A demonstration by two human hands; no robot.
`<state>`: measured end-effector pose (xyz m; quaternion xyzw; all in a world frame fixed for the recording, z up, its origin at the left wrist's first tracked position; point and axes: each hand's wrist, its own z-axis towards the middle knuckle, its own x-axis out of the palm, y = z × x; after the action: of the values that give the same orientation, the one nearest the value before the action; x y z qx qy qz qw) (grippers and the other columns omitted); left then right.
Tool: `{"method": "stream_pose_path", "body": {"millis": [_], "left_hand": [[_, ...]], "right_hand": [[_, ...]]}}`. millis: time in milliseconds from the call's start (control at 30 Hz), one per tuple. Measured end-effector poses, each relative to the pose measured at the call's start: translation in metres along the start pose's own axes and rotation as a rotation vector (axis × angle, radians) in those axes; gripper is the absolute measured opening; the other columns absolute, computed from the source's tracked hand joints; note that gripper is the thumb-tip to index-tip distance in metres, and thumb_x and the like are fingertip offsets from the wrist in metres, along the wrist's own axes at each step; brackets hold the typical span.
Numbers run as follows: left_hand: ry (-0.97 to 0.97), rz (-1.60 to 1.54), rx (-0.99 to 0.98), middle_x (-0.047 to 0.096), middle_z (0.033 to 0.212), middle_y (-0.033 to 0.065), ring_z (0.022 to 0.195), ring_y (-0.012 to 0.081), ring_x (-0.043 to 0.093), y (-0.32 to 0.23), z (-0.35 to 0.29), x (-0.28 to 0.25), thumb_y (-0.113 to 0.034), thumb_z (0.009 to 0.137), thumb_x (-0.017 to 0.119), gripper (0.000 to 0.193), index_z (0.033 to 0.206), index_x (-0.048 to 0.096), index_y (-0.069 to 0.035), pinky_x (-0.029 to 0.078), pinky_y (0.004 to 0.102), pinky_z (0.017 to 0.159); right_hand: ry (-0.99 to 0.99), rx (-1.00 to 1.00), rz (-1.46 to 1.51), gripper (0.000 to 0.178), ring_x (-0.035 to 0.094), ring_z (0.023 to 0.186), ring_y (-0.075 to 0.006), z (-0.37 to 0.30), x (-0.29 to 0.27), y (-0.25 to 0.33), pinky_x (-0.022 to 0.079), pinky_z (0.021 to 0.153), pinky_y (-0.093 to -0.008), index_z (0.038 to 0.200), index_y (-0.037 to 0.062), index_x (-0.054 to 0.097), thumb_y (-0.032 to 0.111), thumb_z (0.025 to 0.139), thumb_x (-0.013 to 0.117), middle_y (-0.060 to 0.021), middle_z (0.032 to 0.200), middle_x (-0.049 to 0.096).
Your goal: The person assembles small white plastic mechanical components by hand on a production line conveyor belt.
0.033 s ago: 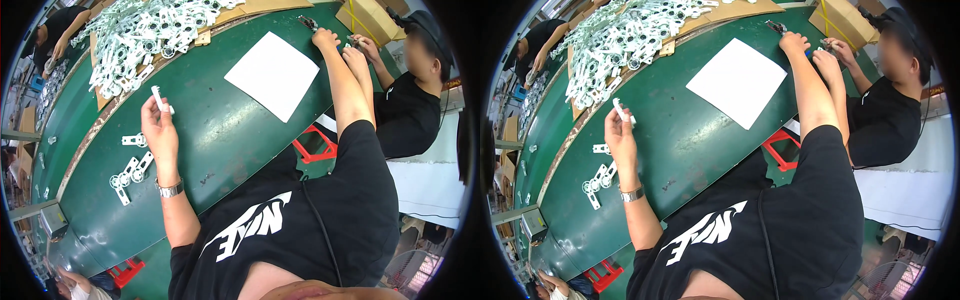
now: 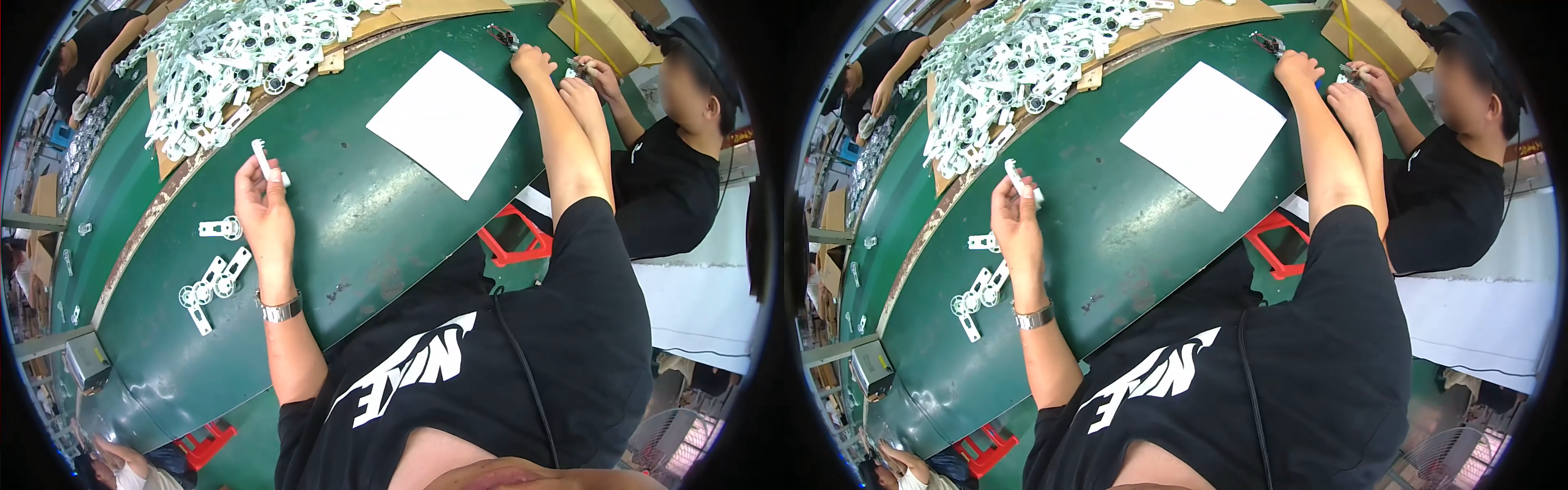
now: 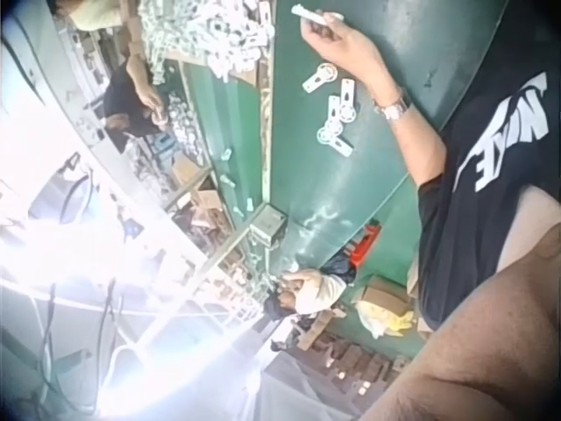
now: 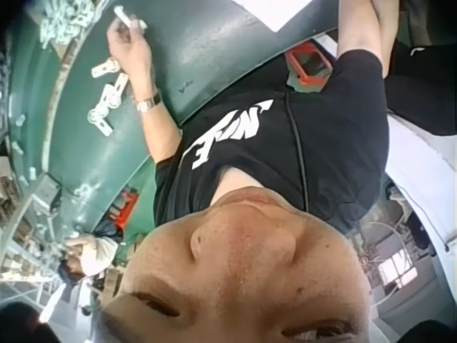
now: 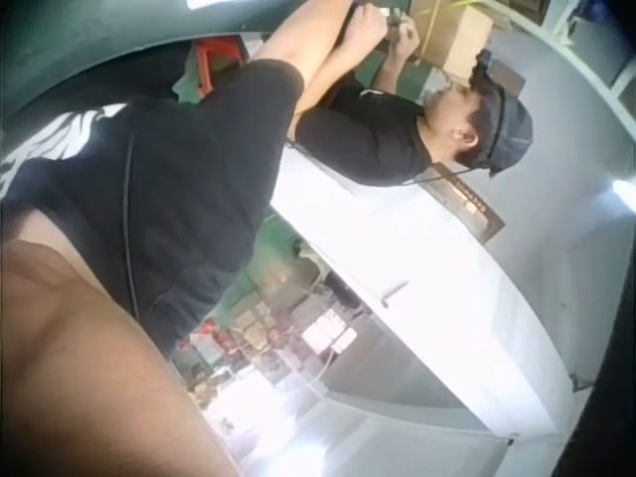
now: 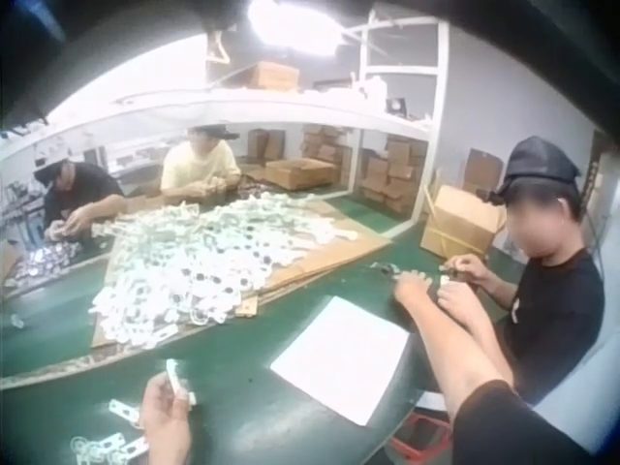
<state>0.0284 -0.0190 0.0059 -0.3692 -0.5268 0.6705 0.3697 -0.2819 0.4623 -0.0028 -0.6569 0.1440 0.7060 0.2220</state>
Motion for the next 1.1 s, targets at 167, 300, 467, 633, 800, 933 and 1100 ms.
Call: {"method": "stream_pose_path", "body": {"millis": [167, 300, 467, 633, 800, 933, 1100], "left_hand": [[0.146, -0.503, -0.312, 0.064, 0.128, 0.0188, 0.118, 0.0284, 0.065, -0.010, -0.006, 0.008, -0.011, 0.101, 0.064, 0.035, 0.129, 0.050, 0.002, 0.053, 0.0398, 0.101], [0.189, -0.674, -0.368, 0.060, 0.135, 0.0231, 0.121, 0.0340, 0.064, -0.005, -0.002, 0.010, -0.015, 0.102, 0.063, 0.031, 0.125, 0.054, 0.002, 0.054, 0.0501, 0.105], [0.182, -0.752, -0.433, 0.063, 0.131, 0.0211, 0.114, 0.0295, 0.068, -0.012, -0.004, 0.005, -0.020, 0.102, 0.064, 0.033, 0.126, 0.053, 0.000, 0.059, 0.0471, 0.097], [0.211, -0.800, -0.464, 0.061, 0.132, 0.0241, 0.117, 0.0351, 0.066, -0.012, -0.001, 0.006, -0.021, 0.104, 0.061, 0.032, 0.124, 0.052, 0.003, 0.058, 0.0489, 0.099], [0.254, -0.866, -0.481, 0.061, 0.131, 0.0246, 0.116, 0.0373, 0.066, -0.007, 0.002, 0.011, -0.021, 0.104, 0.061, 0.030, 0.121, 0.053, 0.003, 0.058, 0.0496, 0.099], [0.234, -0.789, -0.454, 0.063, 0.128, 0.0230, 0.121, 0.0412, 0.063, 0.001, -0.001, 0.003, -0.021, 0.104, 0.061, 0.024, 0.116, 0.055, -0.001, 0.057, 0.0507, 0.101], [0.096, -0.456, -0.356, 0.072, 0.103, 0.0105, 0.091, 0.0215, 0.073, -0.003, -0.001, 0.015, -0.026, 0.099, 0.069, 0.026, 0.109, 0.059, -0.004, 0.064, 0.0401, 0.082]], "right_hand": [[-0.258, -0.172, -0.003, 0.050, 0.057, 0.125, -0.0411, -0.017, -0.008, 0.005, 0.042, 0.102, -0.0575, 0.123, 0.0181, 0.072, 0.054, 0.088, 0.066, -0.0146, 0.131, 0.065], [-0.259, -0.177, 0.352, 0.047, 0.069, 0.111, -0.0329, -0.020, -0.041, 0.001, 0.050, 0.093, -0.0486, 0.113, 0.0161, 0.073, 0.053, 0.086, 0.065, -0.0147, 0.112, 0.075], [-0.228, -0.226, 0.898, 0.063, 0.074, 0.096, -0.0253, -0.022, -0.067, 0.012, 0.055, 0.086, -0.0382, 0.116, -0.0008, 0.069, 0.051, 0.081, 0.069, -0.0195, 0.097, 0.076], [0.385, -0.284, 1.606, 0.037, 0.072, 0.095, -0.0188, -0.018, -0.068, 0.009, 0.054, 0.075, -0.0275, 0.126, 0.0001, 0.059, 0.019, 0.095, 0.069, -0.0099, 0.111, 0.070], [0.628, -0.363, 1.689, 0.010, 0.067, 0.080, -0.0205, -0.152, -0.117, 0.062, 0.056, 0.071, -0.0320, 0.103, 0.0034, 0.066, 0.011, 0.097, 0.064, -0.0073, 0.088, 0.066], [0.793, -0.880, 1.476, 0.045, 0.072, 0.087, -0.0174, -0.214, -0.086, 0.116, 0.056, 0.073, -0.0279, 0.132, -0.0002, 0.056, 0.017, 0.093, 0.072, -0.0105, 0.100, 0.073], [0.901, -1.056, 1.466, 0.019, 0.070, 0.082, -0.0134, -0.284, -0.075, 0.154, 0.056, 0.069, -0.0259, 0.109, -0.0022, 0.071, 0.012, 0.097, 0.067, -0.0072, 0.092, 0.074]]}}
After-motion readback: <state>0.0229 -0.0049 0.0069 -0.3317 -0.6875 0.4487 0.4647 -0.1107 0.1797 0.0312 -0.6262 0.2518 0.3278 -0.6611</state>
